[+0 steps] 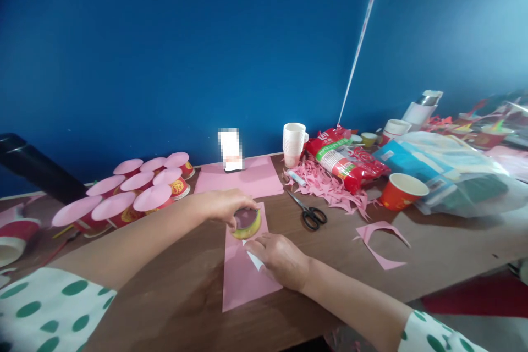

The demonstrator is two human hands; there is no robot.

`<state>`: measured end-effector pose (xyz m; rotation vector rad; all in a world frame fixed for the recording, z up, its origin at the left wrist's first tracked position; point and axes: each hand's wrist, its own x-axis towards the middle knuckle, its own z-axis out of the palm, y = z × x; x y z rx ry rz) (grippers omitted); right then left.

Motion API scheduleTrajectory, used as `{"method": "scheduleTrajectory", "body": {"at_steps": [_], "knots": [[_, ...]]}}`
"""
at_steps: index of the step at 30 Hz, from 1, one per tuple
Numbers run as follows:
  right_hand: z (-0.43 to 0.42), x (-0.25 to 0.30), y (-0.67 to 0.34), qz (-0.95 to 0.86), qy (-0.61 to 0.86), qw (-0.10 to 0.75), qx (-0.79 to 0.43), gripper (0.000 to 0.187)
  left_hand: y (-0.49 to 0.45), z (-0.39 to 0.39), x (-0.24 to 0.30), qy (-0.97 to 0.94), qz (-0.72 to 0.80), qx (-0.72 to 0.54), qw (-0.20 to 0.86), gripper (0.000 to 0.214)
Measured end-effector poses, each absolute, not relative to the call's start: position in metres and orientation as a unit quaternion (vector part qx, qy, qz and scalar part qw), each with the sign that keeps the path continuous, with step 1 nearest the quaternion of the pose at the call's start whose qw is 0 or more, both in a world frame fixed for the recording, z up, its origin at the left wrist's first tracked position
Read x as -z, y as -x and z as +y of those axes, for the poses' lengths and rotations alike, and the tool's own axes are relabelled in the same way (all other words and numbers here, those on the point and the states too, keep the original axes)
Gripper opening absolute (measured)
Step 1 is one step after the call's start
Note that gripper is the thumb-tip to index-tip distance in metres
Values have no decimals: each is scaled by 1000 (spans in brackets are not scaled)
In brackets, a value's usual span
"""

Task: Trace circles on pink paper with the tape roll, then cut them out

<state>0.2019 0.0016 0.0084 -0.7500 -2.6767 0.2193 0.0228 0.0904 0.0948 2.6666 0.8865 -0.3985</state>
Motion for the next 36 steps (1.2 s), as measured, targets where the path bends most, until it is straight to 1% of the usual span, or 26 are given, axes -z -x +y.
{"method": "scheduleTrajectory", "body": {"at_steps": [5, 16, 30, 33, 36], "knots": [[5, -4, -210, -932, 263, 209, -139, 30, -23, 91, -93, -933, 301, 131, 149, 68], [6, -2, -218, -886, 310, 285, -195, 18, -20, 96, -87, -936, 293, 106, 164, 67], [10, -2, -221, -854, 314, 349, -224, 19, -22, 94, -90, -934, 294, 122, 160, 68], [9, -1, -222, -830, 343, 382, -217, 16, -22, 94, -91, -934, 296, 124, 158, 67], [11, 0, -223, -766, 398, 439, -248, 13, -22, 92, -92, -933, 299, 124, 155, 67]]}}
